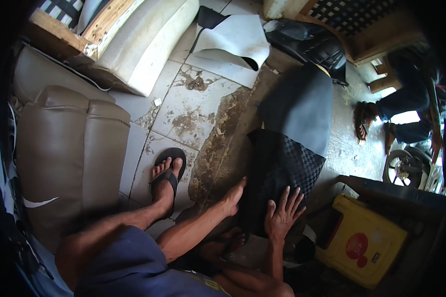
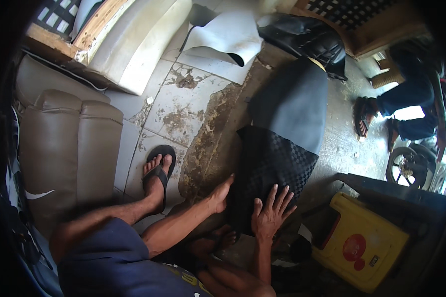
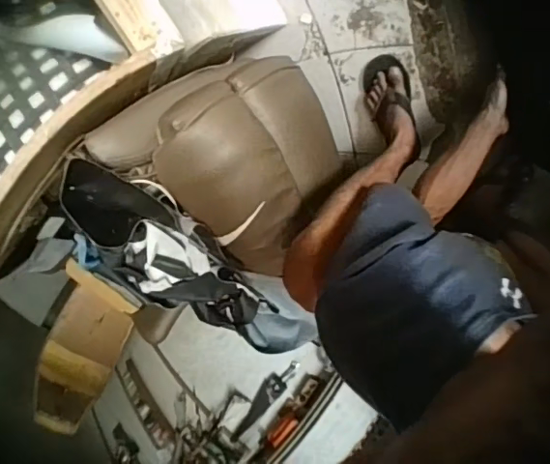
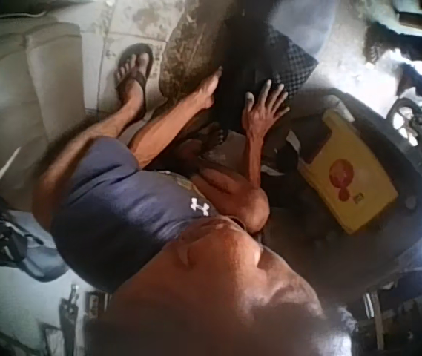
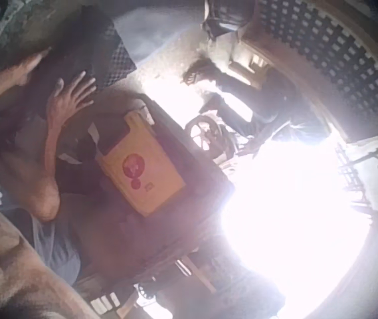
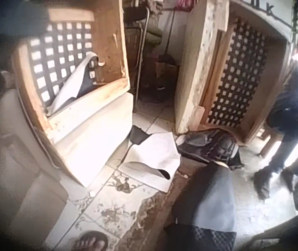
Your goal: The person applies a new seat cover to a motorcycle seat by hand, pulling the fabric tight over the foam and trimming the excess with shears.
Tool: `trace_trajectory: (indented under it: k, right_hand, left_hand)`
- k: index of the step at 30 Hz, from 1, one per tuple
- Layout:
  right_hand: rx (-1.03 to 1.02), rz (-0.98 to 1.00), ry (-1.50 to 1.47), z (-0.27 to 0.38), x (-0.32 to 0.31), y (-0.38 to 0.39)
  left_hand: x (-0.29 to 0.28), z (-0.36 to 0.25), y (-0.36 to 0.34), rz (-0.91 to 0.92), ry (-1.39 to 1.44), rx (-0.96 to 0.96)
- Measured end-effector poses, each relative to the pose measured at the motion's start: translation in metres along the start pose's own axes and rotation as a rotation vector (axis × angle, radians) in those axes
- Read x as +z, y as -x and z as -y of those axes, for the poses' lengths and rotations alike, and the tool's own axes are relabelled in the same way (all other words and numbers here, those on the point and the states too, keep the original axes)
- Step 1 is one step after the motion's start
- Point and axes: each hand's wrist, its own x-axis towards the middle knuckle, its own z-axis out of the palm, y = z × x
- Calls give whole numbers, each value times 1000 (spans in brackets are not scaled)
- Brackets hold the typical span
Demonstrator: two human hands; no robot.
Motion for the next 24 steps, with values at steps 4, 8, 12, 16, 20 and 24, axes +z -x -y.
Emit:
trace_trajectory:
  k: [4, 8, 12, 16, 20, 24]
  right_hand:
    - [-7, 12, -33, 11, 6, 1]
    - [18, 14, -35, 4, 5, 1]
    - [12, 21, -43, 8, 4, 0]
    - [5, 1, 2, 2, 8, 1]
    - [-1, -23, -17, 3, 6, -2]
    - [-17, -56, -24, 2, 9, -2]
  left_hand:
    - [-31, 13, -10, -245, -220, 425]
    - [-19, 12, 8, -331, -250, 630]
    - [-16, 17, -1, -398, -270, 602]
    - [-13, 15, -1, -315, -259, 500]
    - [-11, -14, -4, -213, -171, 413]
    - [-7, -46, -3, -16, -95, 377]
